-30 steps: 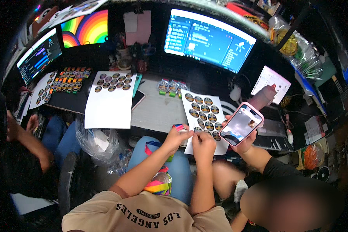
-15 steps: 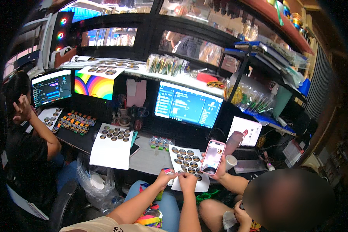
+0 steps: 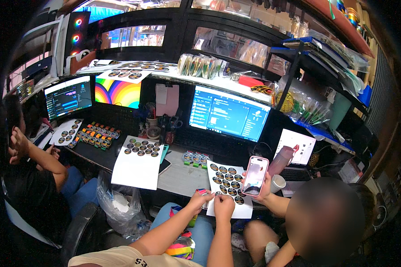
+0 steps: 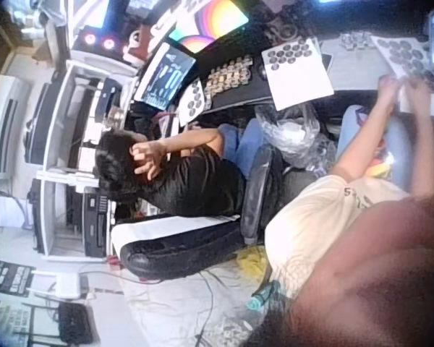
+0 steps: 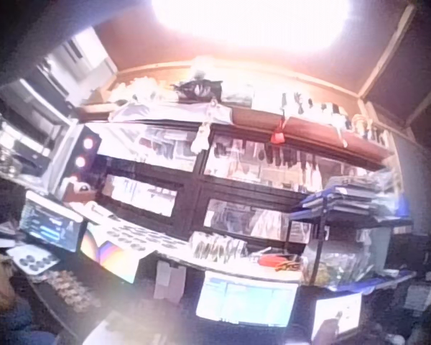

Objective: The person assembles small promotional items by peeling circular stickers from a sheet and placing them onto round plastic containers. They then wrap a colorful ribbon around each container and place the finished items on the desk. The process is repeated for multiple units.

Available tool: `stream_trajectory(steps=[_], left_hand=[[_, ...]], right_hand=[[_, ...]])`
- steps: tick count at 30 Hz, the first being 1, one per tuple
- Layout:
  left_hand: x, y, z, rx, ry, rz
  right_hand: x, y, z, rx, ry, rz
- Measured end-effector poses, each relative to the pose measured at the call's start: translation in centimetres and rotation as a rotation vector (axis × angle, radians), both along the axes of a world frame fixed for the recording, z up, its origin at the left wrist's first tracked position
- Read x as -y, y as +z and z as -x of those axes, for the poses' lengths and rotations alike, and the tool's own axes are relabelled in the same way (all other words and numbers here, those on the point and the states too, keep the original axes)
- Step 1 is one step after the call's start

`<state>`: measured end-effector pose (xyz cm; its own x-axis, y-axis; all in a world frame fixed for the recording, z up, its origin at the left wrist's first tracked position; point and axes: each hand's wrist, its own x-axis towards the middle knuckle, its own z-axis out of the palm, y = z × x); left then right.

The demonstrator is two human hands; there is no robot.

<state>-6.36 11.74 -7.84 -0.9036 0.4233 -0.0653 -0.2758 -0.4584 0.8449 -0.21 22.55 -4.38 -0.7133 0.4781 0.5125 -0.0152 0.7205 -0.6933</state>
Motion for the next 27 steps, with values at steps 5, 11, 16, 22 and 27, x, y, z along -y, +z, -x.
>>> stream_trajectory(steps=[5,11,16,22,27], left_hand=[[0.2,-0.1,0.3,0.062,-0.02,-0.002],[-0.4,0.0,0.1,0.222,0.05,-0.038],[0.6,1.0,0.1,0.276,-0.04,-0.044],[1.2,2.3,0.4,0.261,-0.132,-0.096],[1.4,2.9,0.3,0.29,-0.131,-0.076]], right_hand=[[0.6,0.4,0.0,-0.054,0.033,-0.089],[0.4,0.5,-0.1,0.01,0.1,-0.099],[-2.0,0.7,0.0,0.044,0.017,-0.091],[-3.7,1.0,0.3,0.086,0.113,0.123],[-4.0,1.2,1.5,0.027,0.243,-0.026]])
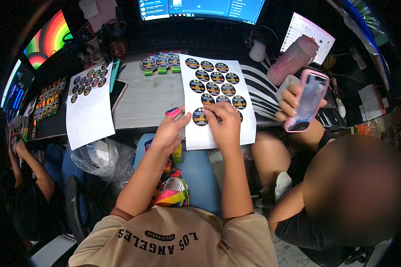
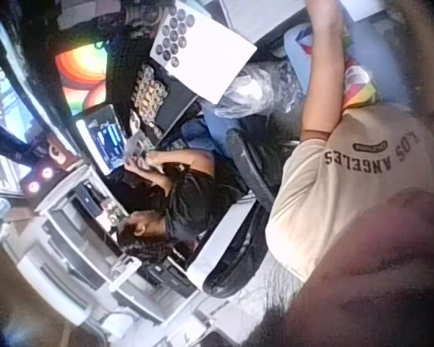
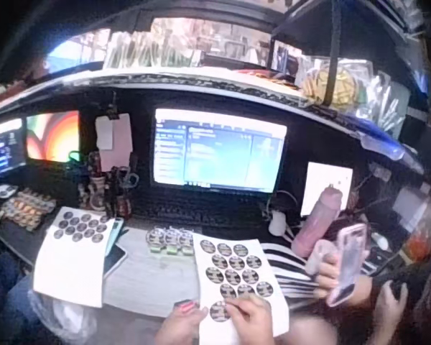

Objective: The person assembles small promotional items by peeling circular stickers from a sheet and placing them onto round plastic containers. They then wrap a colorful ribbon around each container and place the finished items on the desk. The process is repeated for multiple units.

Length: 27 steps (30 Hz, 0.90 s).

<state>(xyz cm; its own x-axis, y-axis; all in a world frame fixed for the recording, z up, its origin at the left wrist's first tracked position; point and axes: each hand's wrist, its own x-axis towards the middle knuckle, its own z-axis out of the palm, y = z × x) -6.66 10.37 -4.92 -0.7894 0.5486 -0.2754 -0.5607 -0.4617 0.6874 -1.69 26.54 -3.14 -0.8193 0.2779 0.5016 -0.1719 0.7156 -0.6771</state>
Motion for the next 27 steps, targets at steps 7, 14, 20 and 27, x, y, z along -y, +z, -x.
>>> stream_trajectory(steps=[7,14,20,27], left_hand=[[-0.3,-0.1,-0.6,-0.059,0.058,0.07],[-0.5,-0.2,-0.5,-0.219,0.059,0.094],[-0.4,1.2,-0.2,-0.251,0.1,0.176],[-0.4,1.4,0.4,-0.296,0.128,0.18]], right_hand=[[-0.7,1.4,0.2,-0.022,0.09,-0.154],[-2.1,1.9,1.1,0.0,0.259,-0.184],[-1.9,1.8,0.9,0.019,0.264,-0.047],[-1.8,1.9,1.6,-0.112,0.266,-0.136]])
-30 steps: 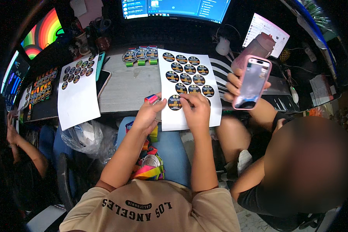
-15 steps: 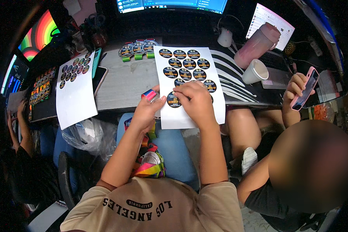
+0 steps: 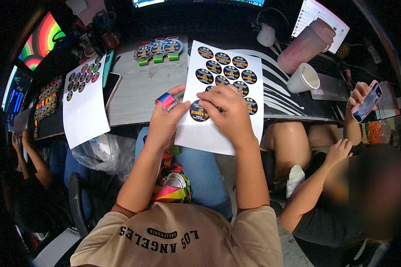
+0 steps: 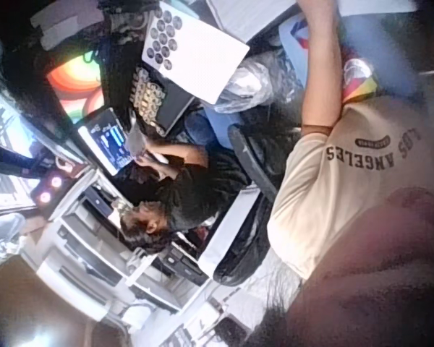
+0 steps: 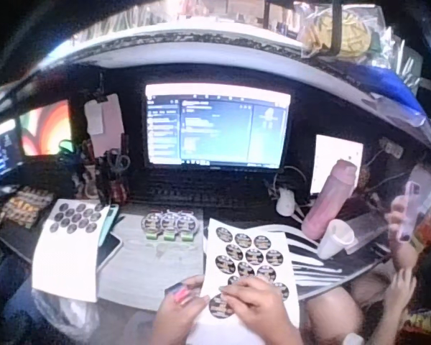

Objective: The person assembles small promotional items by peeling circular stickers from a sheet and placing them onto round plastic containers. They then wrap a colorful ribbon around each container and place the finished items on the desk. The process is repeated for multiple units.

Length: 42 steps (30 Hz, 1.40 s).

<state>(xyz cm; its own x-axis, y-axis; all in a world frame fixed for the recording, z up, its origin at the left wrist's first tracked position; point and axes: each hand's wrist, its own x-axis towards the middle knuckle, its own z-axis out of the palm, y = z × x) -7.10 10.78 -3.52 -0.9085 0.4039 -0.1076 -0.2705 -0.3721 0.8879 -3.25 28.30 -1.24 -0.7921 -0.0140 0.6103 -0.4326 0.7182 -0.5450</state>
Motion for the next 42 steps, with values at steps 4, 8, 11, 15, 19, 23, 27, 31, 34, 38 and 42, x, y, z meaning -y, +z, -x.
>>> stream_trajectory(steps=[4,8,11,15,19,23,27,31,34,38,42], left_hand=[[0.2,0.0,0.4,-0.074,-0.027,0.07],[0.3,0.3,0.2,-0.02,-0.015,0.048],[0.2,0.4,0.4,0.004,-0.016,0.043],[0.1,0.1,0.8,-0.094,0.017,0.14],[0.1,-0.3,0.8,-0.04,0.013,0.142],[0.0,-0.6,0.8,-0.024,0.029,0.168],[-0.3,-0.9,1.1,-0.058,0.074,0.17],[-0.1,-0.7,1.3,0.035,0.035,0.147],[0.0,-0.2,1.4,0.061,0.038,0.11],[0.0,0.3,1.4,0.103,-0.004,0.082],[0.0,0.5,1.4,0.124,-0.019,0.012]], right_hand=[[-0.1,-0.1,0.5,-0.024,0.059,-0.049],[-0.2,-0.2,0.9,-0.017,0.082,-0.059],[-0.1,-0.5,1.2,-0.043,0.083,-0.043],[0.2,-1.0,1.1,-0.039,0.032,-0.003],[0.4,-1.6,0.8,-0.053,0.015,-0.035],[0.6,-2.2,0.7,-0.082,-0.003,-0.073],[0.9,-2.4,0.5,-0.123,-0.023,-0.116],[1.1,-2.3,0.5,-0.122,-0.042,-0.116],[1.2,-2.5,0.6,-0.081,-0.065,-0.078],[1.2,-2.6,0.5,-0.034,-0.103,0.029],[1.2,-2.2,-0.1,0.017,-0.274,0.081]])
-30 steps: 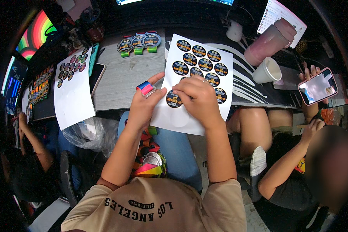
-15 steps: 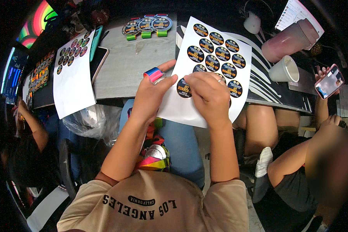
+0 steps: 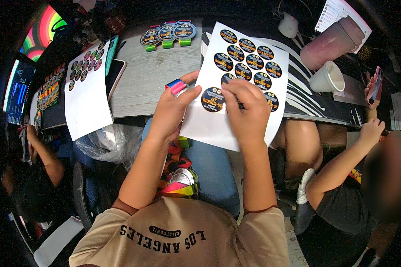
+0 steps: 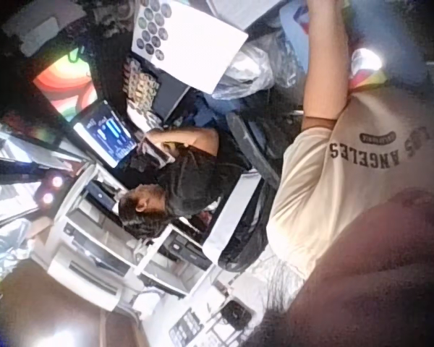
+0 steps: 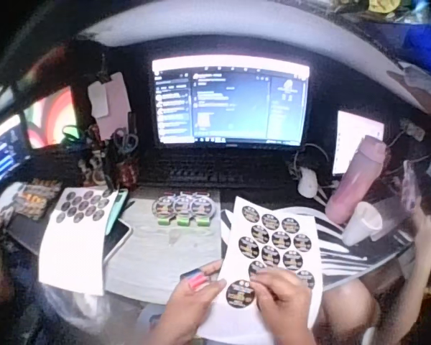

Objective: The person assembles small promotional items by peeling circular stickers from a sheet and placing them onto round plastic containers. They then wrap a colorful ribbon around each container and place the finished items on the desk. The process is repeated for multiple units.

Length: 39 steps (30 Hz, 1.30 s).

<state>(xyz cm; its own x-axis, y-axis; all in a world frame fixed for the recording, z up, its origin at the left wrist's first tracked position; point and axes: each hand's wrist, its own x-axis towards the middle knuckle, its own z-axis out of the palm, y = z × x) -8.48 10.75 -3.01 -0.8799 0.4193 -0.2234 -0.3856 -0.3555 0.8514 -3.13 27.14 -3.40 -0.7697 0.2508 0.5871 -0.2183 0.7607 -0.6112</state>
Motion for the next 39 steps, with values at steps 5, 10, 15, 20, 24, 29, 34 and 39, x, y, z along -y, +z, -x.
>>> stream_trajectory(steps=[5,10,15,20,24,29,34,39], left_hand=[[0.2,0.1,0.0,0.008,0.013,0.036],[0.3,0.1,0.1,0.118,-0.04,-0.074],[0.3,0.0,-0.1,-0.058,-0.144,0.039],[0.3,-0.3,-0.3,-0.004,-0.182,-0.091],[0.0,-0.4,-0.6,0.052,-0.168,-0.137],[-0.2,-0.3,-0.6,0.09,-0.163,-0.134],[-0.3,-0.4,-0.6,0.212,-0.186,-0.183],[-0.3,-0.3,-0.8,0.252,-0.14,-0.173]], right_hand=[[0.6,0.5,-2.2,0.102,-0.219,-0.044],[2.3,-1.0,-2.6,0.065,-0.201,-0.013],[2.3,-1.3,-2.8,0.024,-0.205,-0.015],[2.3,-0.5,-3.3,-0.016,-0.193,0.021],[2.6,-0.1,-3.5,-0.026,-0.223,0.03],[2.4,0.0,-3.6,-0.031,-0.199,0.105],[2.1,0.1,-3.7,-0.047,-0.192,0.13],[2.2,0.2,-4.4,0.003,-0.144,0.154]])
